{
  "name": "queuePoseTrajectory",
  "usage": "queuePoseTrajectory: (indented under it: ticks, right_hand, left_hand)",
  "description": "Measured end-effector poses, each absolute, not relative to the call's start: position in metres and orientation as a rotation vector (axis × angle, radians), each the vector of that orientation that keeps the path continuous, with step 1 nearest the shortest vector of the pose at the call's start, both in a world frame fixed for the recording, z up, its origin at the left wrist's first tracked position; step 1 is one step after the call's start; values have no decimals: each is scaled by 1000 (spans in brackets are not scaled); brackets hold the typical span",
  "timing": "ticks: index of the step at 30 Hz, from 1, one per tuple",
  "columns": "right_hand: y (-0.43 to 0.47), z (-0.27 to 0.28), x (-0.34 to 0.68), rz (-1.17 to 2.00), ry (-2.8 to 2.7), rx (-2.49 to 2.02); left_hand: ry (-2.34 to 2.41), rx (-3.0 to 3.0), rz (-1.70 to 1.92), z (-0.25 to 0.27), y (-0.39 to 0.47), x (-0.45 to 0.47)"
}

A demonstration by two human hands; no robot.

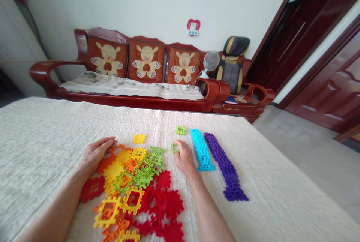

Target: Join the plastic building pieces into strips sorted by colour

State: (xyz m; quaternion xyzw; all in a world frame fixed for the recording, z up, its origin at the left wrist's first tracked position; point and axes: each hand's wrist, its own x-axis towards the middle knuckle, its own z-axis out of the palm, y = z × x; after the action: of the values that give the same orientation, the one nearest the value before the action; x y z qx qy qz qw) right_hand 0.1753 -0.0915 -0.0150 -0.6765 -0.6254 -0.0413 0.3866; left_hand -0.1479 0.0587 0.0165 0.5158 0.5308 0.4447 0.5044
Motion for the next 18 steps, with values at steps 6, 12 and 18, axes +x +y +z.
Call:
queuePoseTrajectory:
  ticks: [6, 12, 18]
  right_hand:
    - [-90, -15, 168, -256, -1511, -1750]
    - [-94, -5, 154, -374, -1472, -1999]
    - [-94, -6, 154, -313, -1461, -2022]
  left_hand:
    - [1276, 1188, 1089, 26, 54, -143]
    - [1280, 1186, 1087, 27, 53, -141]
    - [1307, 1213, 1084, 24, 54, -141]
